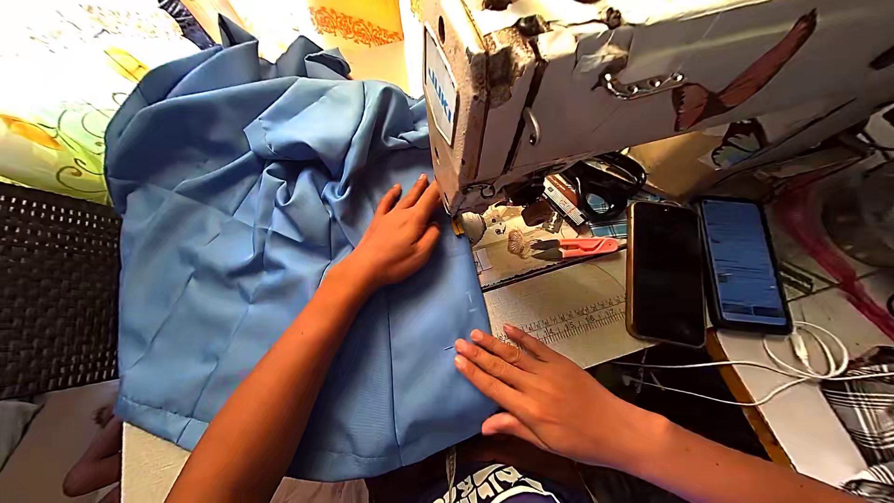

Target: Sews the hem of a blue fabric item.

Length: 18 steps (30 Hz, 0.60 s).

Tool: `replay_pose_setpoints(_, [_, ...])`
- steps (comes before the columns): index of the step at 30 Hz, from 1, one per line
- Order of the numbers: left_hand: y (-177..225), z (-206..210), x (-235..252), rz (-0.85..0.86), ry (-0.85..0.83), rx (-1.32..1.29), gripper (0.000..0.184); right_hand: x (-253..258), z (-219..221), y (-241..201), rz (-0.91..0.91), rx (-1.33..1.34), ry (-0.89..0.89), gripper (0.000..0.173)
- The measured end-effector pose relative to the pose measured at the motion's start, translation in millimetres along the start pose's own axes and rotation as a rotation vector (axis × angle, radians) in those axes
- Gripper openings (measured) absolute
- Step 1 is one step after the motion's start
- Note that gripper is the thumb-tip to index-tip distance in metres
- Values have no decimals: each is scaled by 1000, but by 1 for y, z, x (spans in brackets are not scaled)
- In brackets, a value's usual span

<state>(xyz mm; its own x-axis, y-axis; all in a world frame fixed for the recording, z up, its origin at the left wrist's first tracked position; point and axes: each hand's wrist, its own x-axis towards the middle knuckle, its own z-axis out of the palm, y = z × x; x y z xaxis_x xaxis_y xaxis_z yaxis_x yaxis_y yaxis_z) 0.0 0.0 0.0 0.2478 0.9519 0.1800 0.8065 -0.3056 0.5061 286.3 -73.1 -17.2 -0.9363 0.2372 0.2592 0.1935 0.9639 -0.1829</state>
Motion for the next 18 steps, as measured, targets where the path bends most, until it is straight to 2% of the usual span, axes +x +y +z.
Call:
replay_pose_setpoints(6, [-10, 6, 2, 55, 0, 175, 50, -13, 4, 17, -45, -26, -46, 56])
replay_pose_setpoints(18, [-11, 8, 9, 75, 11, 215, 48, -20, -2, 33, -51, -39, -62, 60])
